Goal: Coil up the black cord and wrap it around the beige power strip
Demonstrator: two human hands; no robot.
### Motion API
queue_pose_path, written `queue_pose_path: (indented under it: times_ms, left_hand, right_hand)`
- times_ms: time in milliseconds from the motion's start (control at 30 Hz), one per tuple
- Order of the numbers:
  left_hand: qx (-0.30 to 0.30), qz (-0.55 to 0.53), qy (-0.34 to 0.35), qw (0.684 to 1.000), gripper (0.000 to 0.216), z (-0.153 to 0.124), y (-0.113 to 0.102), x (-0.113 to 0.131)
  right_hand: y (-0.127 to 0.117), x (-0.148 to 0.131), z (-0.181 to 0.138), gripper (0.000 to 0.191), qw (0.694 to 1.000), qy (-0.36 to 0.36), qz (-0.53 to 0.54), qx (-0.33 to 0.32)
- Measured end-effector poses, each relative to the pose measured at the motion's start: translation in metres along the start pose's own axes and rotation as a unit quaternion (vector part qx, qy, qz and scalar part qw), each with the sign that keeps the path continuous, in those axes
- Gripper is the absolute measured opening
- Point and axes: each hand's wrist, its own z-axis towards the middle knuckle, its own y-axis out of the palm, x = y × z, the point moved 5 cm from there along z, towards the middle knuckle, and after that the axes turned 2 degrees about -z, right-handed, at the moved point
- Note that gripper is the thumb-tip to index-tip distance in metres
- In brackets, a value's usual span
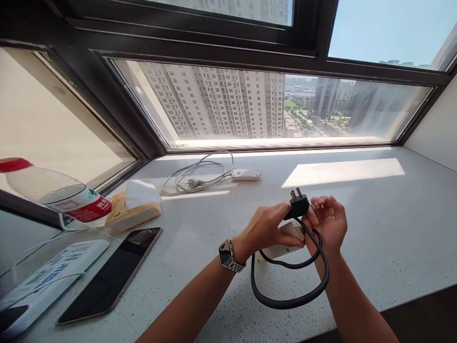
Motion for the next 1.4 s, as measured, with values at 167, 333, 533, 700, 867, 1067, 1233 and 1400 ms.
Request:
queue_pose_path:
  times_ms: [167, 333, 533, 700, 867, 1067, 1233, 1400]
  left_hand:
    - [-0.068, 0.023, -0.024, 0.997, 0.068, 0.002, 0.016, 0.001]
    - [-0.091, 0.047, -0.028, 0.994, 0.073, 0.006, 0.021, 0.005]
    - [-0.102, 0.047, -0.087, 0.99, 0.055, 0.005, 0.023, 0.005]
    - [-0.015, -0.095, -0.186, 0.978, 0.057, 0.003, 0.007, -0.011]
    - [0.092, -0.283, -0.169, 0.94, 0.047, 0.002, -0.002, -0.023]
    - [0.021, -0.016, -0.165, 0.986, 0.047, 0.004, 0.0, -0.014]
    - [0.014, 0.153, -0.13, 0.98, 0.053, 0.004, -0.005, -0.007]
    - [-0.002, 0.237, -0.107, 0.966, 0.062, 0.001, -0.006, -0.004]
  right_hand:
    - [-0.016, 0.003, 0.0, 0.02, 0.995, -0.005, 0.072, 0.072]
    - [-0.027, 0.008, 0.005, 0.02, 0.994, 0.004, 0.068, 0.088]
    - [-0.041, 0.018, 0.019, 0.021, 0.991, -0.006, 0.066, 0.113]
    - [-0.033, 0.036, 0.026, 0.053, 0.998, -0.002, -0.012, 0.063]
    - [-0.013, 0.067, 0.016, 0.071, 0.99, 0.062, -0.112, -0.056]
    - [-0.01, 0.085, 0.002, 0.067, 0.979, 0.16, -0.053, -0.111]
    - [-0.012, 0.084, 0.004, 0.048, 0.975, 0.187, -0.05, -0.107]
    - [-0.024, 0.084, 0.008, 0.025, 0.972, 0.216, -0.058, -0.067]
